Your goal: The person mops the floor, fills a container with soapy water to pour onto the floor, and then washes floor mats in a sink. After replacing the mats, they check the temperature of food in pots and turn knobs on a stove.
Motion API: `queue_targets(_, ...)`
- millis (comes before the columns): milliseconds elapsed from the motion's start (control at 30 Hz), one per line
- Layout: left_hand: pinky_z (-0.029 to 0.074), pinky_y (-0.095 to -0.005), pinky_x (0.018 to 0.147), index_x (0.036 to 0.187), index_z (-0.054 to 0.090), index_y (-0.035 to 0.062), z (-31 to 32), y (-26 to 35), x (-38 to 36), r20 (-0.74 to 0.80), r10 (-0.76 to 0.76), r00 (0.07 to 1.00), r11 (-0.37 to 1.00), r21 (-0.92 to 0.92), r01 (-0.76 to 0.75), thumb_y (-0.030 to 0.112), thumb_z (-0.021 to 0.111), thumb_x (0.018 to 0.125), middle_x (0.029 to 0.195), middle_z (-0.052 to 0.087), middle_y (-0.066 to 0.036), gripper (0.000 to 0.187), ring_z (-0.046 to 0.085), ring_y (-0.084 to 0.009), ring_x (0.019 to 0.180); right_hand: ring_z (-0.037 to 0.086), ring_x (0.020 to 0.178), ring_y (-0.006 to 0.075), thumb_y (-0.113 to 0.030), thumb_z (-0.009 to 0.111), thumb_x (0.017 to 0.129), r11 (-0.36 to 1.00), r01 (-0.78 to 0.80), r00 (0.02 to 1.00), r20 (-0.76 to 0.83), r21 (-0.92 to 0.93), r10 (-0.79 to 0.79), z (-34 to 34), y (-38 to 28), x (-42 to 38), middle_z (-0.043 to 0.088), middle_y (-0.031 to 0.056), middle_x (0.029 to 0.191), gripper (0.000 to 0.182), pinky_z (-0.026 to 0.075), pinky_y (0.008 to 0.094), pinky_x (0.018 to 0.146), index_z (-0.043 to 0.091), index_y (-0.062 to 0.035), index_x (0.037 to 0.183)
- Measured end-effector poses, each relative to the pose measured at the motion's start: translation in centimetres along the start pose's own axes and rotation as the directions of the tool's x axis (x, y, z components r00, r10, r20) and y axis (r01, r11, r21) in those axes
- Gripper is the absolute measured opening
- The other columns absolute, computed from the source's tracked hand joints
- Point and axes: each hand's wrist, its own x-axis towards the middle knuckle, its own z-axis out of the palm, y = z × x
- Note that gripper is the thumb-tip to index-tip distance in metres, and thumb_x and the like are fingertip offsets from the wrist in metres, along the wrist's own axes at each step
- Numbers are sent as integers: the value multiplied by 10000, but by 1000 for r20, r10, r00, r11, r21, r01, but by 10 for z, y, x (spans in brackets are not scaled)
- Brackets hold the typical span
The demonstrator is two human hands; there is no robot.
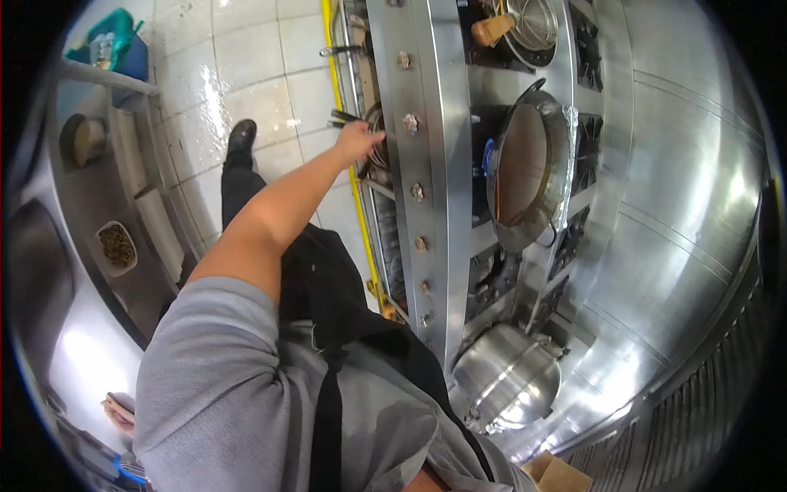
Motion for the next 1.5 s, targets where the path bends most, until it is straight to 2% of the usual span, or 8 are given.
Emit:
queue_targets(133, 522, -306, 511, 1009, 658, 45, -51, -2, -78, 110, -115, 987, 921, 383, 64, 313, 701, 811, 859, 674, -87, 335, 647, -178, 678, 577, 1024, 323, -226, 668, 843, 976, 213, 977, -27, 41, -212, 4, -43, 75, 582, 194, 1112, 364, 449, 395, 895, 538, -44, 1130)
queue_targets(367, 504, -345, 812, 1373, 434, 44, -68, 106, -242, 283, -32, 959, 868, 483, -113, 530, 668, 829, 1181, 616, -132, 766, 612, -212, 1021, 567, 1028, 309, -125, 679, 807, 748, 556, 791, 47, 363, -610, -13, -325, 172, 521, 155, 1096, 511, 446, 414, 884, 391, -66, 1224)
queue_targets(433, 492, -351, 844, 1373, 425, 39, -66, 145, -276, 314, 266, 911, 874, 320, -366, 461, 616, 896, 1165, 622, -126, 666, 601, -183, 1015, 607, 905, 288, -93, 682, 803, 125, 978, 96, -174, -166, -980, -26, -409, 148, 560, 161, 1078, 566, 480, 390, 809, 349, -51, 1258)
queue_targets(567, 489, -334, 857, 1288, 486, 33, -75, 234, -360, -5, 659, 752, 729, 247, -638, 372, 547, 960, 1100, 641, -98, 476, 606, -159, 993, 605, 751, 156, 14, 626, 819, -197, 941, -154, -169, 275, -974, -37, -511, 59, 548, 103, 1019, 556, 500, 261, 710, 325, -74, 1279)
queue_targets(733, 498, -274, 697, 1057, 523, 69, -142, 297, -536, -410, 849, 333, 519, 533, -668, 196, 610, 935, 837, 577, -20, 196, 576, -110, 757, 625, 738, 141, -37, 620, 869, 130, 771, 12, 190, 623, -982, -27, -557, 27, 604, 163, 1093, 509, 506, 254, 660, 351, -45, 1301)
queue_targets(867, 486, -339, 760, 1249, 492, 65, -154, 311, -727, -302, 815, -494, 343, 939, -8, 285, 650, 899, 970, 630, -84, 442, 610, -199, 836, 636, 661, 155, -120, 619, 885, 276, 859, 71, 432, 432, -899, 19, -582, 74, 638, 131, 936, 448, 496, 265, 569, 409, -43, 1274)
queue_targets(1100, 463, -411, 714, 1164, 591, 144, -161, 255, -922, 64, 782, -620, 601, 181, 778, 357, 587, 916, 907, 619, -97, 327, 599, -324, 834, 642, 595, 182, -150, 633, 871, 234, 961, 72, 683, 148, -727, 82, -643, 141, 642, 137, 828, 442, 485, 296, 481, 442, -24, 1249)
queue_targets(1500, 303, -425, 1045, 1230, 618, 213, -200, 69, -1047, -14, 705, -709, 662, -343, 666, 214, 611, 874, 1282, 570, -79, 356, 470, -281, 1241, 661, 577, 286, -147, 598, 866, 465, 827, 542, 665, -316, -513, 85, -724, 304, 644, 182, 712, 227, 542, 412, 488, 568, 33, 1000)
